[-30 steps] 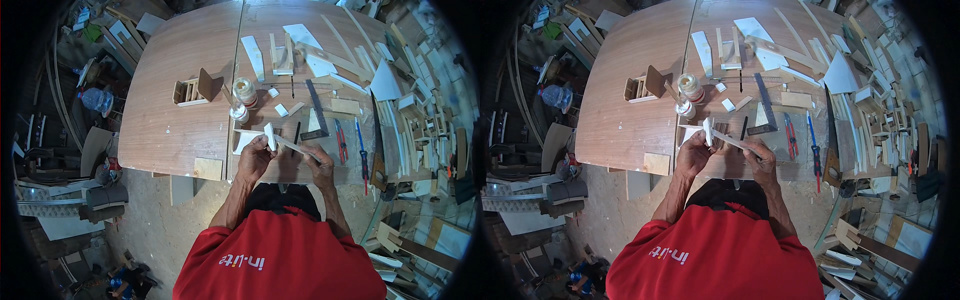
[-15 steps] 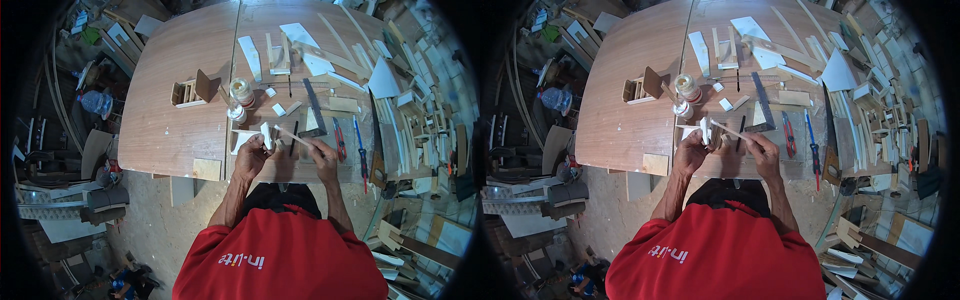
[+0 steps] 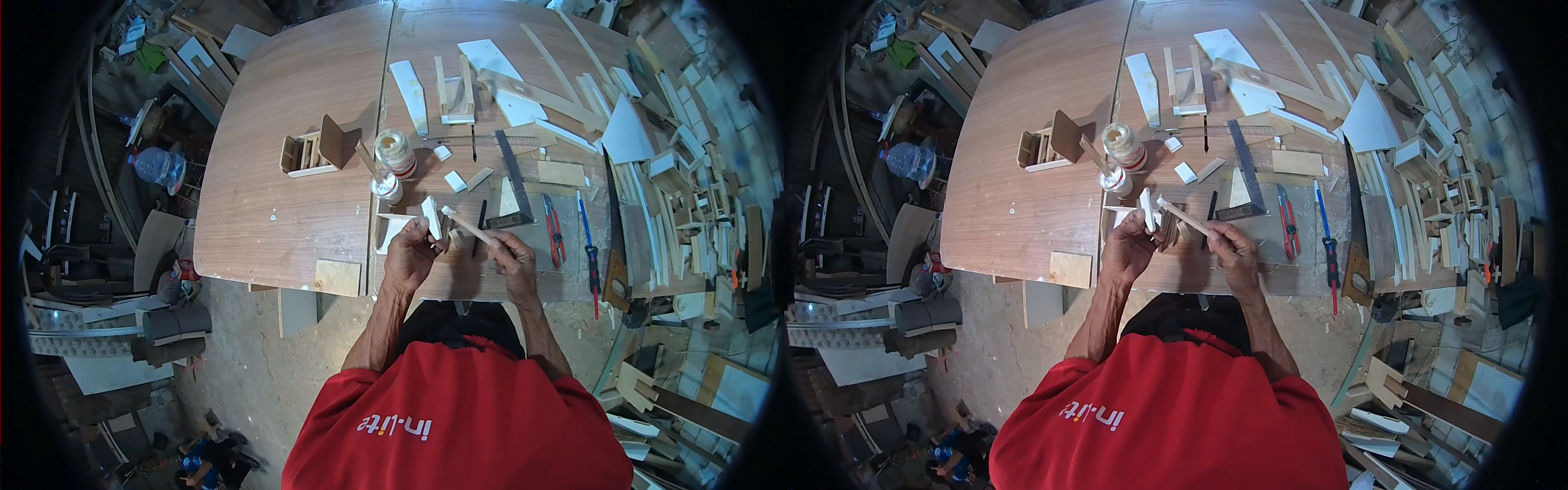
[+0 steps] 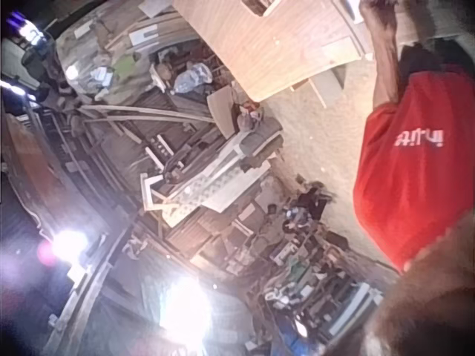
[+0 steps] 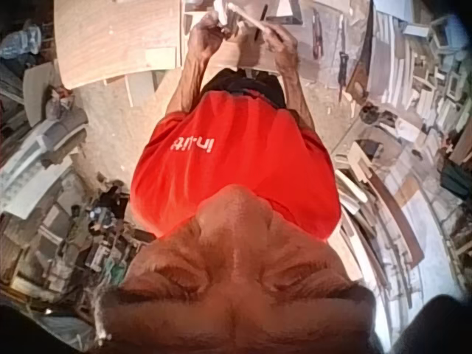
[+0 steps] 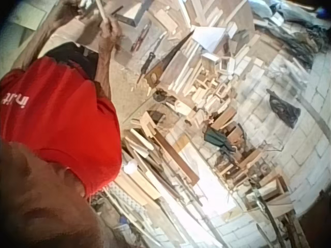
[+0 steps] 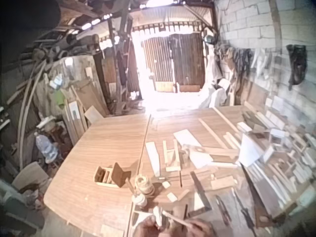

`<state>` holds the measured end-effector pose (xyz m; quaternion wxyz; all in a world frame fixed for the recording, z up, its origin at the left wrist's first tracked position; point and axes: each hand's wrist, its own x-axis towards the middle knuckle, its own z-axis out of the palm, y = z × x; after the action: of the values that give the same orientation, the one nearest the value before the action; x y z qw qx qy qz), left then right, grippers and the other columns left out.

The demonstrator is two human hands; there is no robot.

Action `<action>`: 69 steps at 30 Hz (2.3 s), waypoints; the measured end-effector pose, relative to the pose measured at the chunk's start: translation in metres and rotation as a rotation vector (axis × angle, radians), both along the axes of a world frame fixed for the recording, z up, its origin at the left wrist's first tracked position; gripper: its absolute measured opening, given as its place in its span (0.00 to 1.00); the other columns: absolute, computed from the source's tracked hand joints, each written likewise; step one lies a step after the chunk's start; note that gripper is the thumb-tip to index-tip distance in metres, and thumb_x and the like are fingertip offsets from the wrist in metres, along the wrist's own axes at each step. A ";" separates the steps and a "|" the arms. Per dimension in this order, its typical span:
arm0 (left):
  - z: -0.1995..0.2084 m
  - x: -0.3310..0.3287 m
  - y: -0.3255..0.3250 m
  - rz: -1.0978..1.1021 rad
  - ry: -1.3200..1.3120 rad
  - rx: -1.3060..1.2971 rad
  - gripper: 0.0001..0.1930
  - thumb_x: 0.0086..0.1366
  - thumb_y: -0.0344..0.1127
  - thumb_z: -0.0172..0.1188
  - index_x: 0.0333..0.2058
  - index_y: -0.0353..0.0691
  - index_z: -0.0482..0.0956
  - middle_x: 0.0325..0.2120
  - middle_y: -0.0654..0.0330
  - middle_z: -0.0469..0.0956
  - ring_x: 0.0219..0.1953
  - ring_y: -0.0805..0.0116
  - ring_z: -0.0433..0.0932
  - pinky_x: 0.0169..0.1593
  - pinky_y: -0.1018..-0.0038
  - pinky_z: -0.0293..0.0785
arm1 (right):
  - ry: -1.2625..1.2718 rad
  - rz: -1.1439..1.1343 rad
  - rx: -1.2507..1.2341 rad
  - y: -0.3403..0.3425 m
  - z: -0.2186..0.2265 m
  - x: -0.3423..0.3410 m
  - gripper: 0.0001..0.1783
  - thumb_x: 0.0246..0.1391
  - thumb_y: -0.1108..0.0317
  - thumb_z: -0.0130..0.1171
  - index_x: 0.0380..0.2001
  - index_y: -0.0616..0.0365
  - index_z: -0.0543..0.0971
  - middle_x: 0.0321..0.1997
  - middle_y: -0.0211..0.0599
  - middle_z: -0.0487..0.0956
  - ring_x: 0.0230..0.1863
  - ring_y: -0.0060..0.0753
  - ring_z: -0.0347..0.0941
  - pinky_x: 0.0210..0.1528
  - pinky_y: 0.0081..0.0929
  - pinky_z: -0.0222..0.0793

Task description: Applying wood glue to small wooden pieces and assembling them together on a workbench.

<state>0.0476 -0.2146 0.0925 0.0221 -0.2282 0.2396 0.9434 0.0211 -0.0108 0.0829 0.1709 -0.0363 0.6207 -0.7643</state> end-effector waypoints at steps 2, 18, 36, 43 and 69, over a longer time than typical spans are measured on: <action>-0.002 0.000 -0.001 0.011 -0.005 -0.042 0.07 0.64 0.35 0.57 0.29 0.40 0.71 0.23 0.65 0.71 0.26 0.74 0.68 0.38 0.72 0.69 | -0.095 -0.012 -0.058 -0.003 0.003 0.003 0.12 0.60 0.70 0.52 0.45 0.61 0.77 0.25 0.23 0.70 0.20 0.08 0.55 0.20 0.09 0.50; -0.007 0.000 0.001 -0.057 0.088 0.023 0.07 0.65 0.35 0.56 0.30 0.39 0.72 0.22 0.66 0.71 0.26 0.75 0.67 0.37 0.75 0.66 | 0.219 0.029 0.104 -0.017 0.001 0.000 0.12 0.57 0.76 0.55 0.45 0.60 0.79 0.41 0.32 0.78 0.40 0.19 0.70 0.43 0.18 0.66; -0.018 -0.001 -0.007 0.141 0.028 -0.182 0.05 0.64 0.30 0.56 0.28 0.42 0.73 0.21 0.66 0.73 0.25 0.74 0.71 0.35 0.72 0.69 | 0.618 0.082 0.282 0.001 0.031 -0.015 0.10 0.54 0.77 0.56 0.40 0.62 0.81 0.24 0.31 0.72 0.24 0.20 0.64 0.25 0.20 0.58; -0.018 0.004 -0.018 0.189 0.033 -0.206 0.02 0.63 0.28 0.57 0.30 0.40 0.75 0.21 0.65 0.73 0.24 0.74 0.71 0.36 0.74 0.68 | 0.480 0.176 0.361 -0.006 0.039 -0.021 0.10 0.55 0.76 0.54 0.41 0.62 0.80 0.28 0.34 0.76 0.28 0.21 0.68 0.28 0.21 0.63; -0.025 0.054 -0.070 0.446 -0.197 -0.406 0.03 0.61 0.28 0.58 0.29 0.40 0.74 0.19 0.67 0.70 0.22 0.75 0.69 0.30 0.78 0.65 | 1.158 0.564 1.078 -0.180 0.029 -0.128 0.10 0.49 0.67 0.51 0.26 0.58 0.81 0.23 0.47 0.78 0.26 0.47 0.76 0.29 0.41 0.71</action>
<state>0.1013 -0.2846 0.0671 -0.2081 -0.3654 0.3638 0.8312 -0.1065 -0.1908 0.1121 0.0038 -0.4900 0.8583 -0.1523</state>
